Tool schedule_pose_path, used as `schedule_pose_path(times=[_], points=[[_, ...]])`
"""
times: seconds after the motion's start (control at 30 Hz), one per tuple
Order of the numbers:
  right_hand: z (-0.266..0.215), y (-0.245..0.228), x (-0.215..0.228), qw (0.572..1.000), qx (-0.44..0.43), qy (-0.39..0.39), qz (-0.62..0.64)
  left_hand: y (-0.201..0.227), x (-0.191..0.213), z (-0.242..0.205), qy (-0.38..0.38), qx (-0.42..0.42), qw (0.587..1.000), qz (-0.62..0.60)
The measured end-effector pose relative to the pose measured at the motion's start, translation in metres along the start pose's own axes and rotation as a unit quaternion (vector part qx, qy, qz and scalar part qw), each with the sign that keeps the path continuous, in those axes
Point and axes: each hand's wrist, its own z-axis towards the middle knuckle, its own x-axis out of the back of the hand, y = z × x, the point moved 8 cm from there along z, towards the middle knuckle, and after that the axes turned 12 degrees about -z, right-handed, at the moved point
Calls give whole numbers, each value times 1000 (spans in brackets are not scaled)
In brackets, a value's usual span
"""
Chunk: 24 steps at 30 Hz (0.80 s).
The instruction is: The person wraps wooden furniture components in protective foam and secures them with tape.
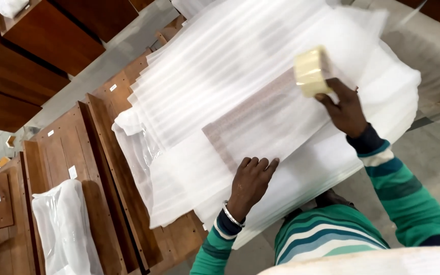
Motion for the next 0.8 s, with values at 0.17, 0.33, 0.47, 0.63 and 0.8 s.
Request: schedule_pose_path(times=[0.17, 0.33, 0.47, 0.63, 0.8], points=[[-47, 68, 22, 992, -106, 58, -34, 5, -1, 11, 49, 59, 997, -18], [-58, 92, 28, 987, -108, 83, 87, 32, 10, 64, 110, 69, 990, -50], [-57, 87, 37, 987, -77, 71, 119, 36, -13, 100, 120, 102, 986, -54], [-66, 105, 60, 985, -86, 72, 130, 26, -48, 118, 143, 124, 980, -59], [-84, 99, 82, 983, -23, 50, 173, 52, -48, 115, 200, 93, 975, 5]])
